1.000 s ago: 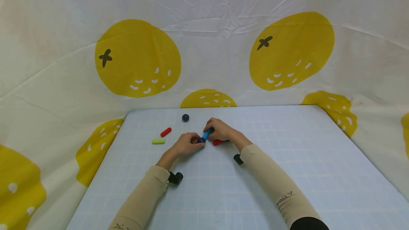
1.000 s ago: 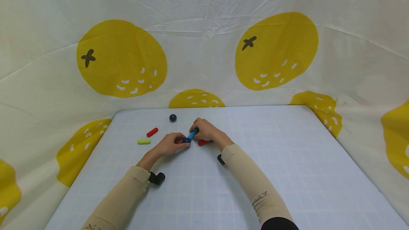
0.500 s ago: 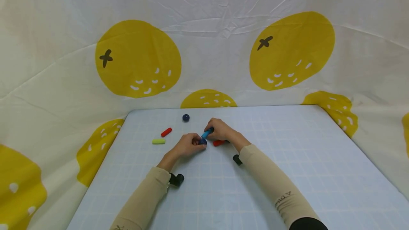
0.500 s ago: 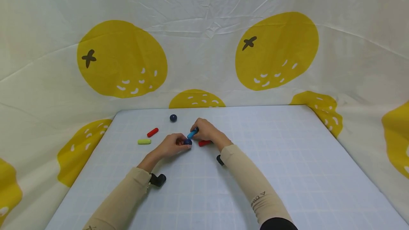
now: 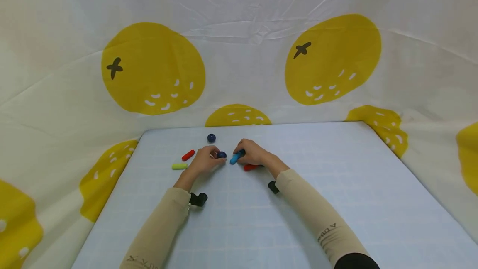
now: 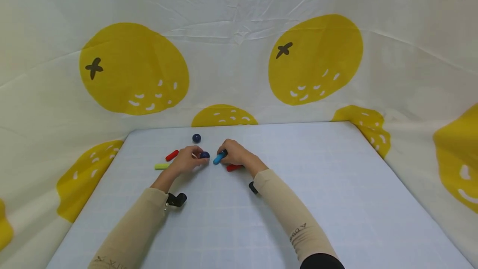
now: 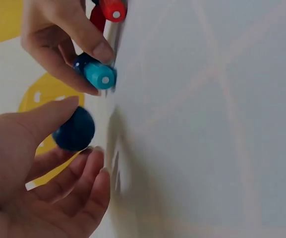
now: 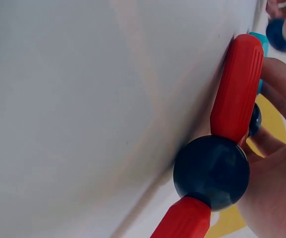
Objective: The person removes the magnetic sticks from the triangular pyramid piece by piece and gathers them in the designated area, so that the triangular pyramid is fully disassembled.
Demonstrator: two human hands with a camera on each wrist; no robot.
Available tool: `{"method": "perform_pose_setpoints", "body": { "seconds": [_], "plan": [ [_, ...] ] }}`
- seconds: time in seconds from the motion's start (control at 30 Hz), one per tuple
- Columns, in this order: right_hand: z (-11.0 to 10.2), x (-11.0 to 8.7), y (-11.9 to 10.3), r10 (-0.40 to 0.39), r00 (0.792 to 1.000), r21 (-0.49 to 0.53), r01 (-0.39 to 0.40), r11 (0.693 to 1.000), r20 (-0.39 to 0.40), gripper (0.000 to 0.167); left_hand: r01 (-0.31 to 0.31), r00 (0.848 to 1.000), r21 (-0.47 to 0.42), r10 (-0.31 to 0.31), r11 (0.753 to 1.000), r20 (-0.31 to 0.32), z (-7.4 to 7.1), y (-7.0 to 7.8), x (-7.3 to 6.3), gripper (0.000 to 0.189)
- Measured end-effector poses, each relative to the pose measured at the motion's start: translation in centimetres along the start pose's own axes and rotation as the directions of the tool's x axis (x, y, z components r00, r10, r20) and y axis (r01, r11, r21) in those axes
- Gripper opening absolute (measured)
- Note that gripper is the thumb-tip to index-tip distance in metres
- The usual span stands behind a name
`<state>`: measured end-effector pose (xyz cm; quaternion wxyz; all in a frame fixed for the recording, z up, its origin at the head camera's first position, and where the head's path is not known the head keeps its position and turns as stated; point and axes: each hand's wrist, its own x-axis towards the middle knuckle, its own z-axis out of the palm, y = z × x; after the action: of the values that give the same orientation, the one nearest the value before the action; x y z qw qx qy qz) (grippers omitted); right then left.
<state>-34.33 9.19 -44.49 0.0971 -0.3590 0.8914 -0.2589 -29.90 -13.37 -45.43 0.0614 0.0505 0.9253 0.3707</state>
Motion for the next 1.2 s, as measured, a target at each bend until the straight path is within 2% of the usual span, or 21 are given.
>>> {"method": "perform_pose_setpoints", "body": {
  "seconds": [0.17, 0.33, 0.47, 0.63, 0.77, 0.87, 1.07, 1.2],
  "plan": [
    [0.1, 0.0, 0.2, 0.002, 1.0, 0.0, -0.002, 1.0, 0.0, 0.026, 0.093, 0.992, -0.021, -0.094, 0.995, -0.083, 0.1, 1.1, 2.2, 0.044],
    [0.4, 0.1, 0.3, -0.014, 1.0, -0.005, 0.014, 1.0, -0.007, 0.025, 0.181, 0.97, -0.035, -0.184, 0.983, -0.159, 0.9, 1.6, 3.6, 0.041],
    [0.5, 0.2, 0.4, -0.004, 1.0, -0.006, 0.004, 1.0, -0.005, 0.025, 0.216, 0.955, -0.009, -0.213, 0.976, -0.206, 1.5, 1.6, 4.2, 0.039],
    [0.3, 0.1, 0.5, -0.003, 1.0, -0.013, 0.003, 1.0, -0.014, 0.025, 0.241, 0.949, 0.009, -0.233, 0.971, -0.214, 1.9, 1.9, 4.5, 0.043],
    [0.1, 0.0, 0.4, -0.013, 1.0, -0.022, 0.013, 1.0, -0.008, 0.028, 0.242, 0.948, 0.015, -0.233, 0.97, -0.217, 2.0, 2.1, 4.4, 0.047],
    [-0.2, -0.2, 0.2, -0.007, 1.0, -0.025, 0.008, 1.0, 0.011, 0.035, 0.22, 0.952, 0.015, -0.211, 0.975, -0.224, 2.0, 1.9, 4.3, 0.051],
    [-1.4, -1.3, -0.1, 0.063, 0.997, 0.017, -0.064, 0.998, 0.043, 0.056, 0.156, 0.969, 0.023, -0.148, 0.988, -0.198, 1.6, 0.9, 3.8, 0.061],
    [-2.2, -1.9, -0.2, 0.126, 0.991, 0.037, -0.127, 0.991, 0.047, 0.066, 0.111, 0.981, 0.041, -0.103, 0.993, -0.163, 1.0, 0.6, 3.0, 0.067]
  ]
}}
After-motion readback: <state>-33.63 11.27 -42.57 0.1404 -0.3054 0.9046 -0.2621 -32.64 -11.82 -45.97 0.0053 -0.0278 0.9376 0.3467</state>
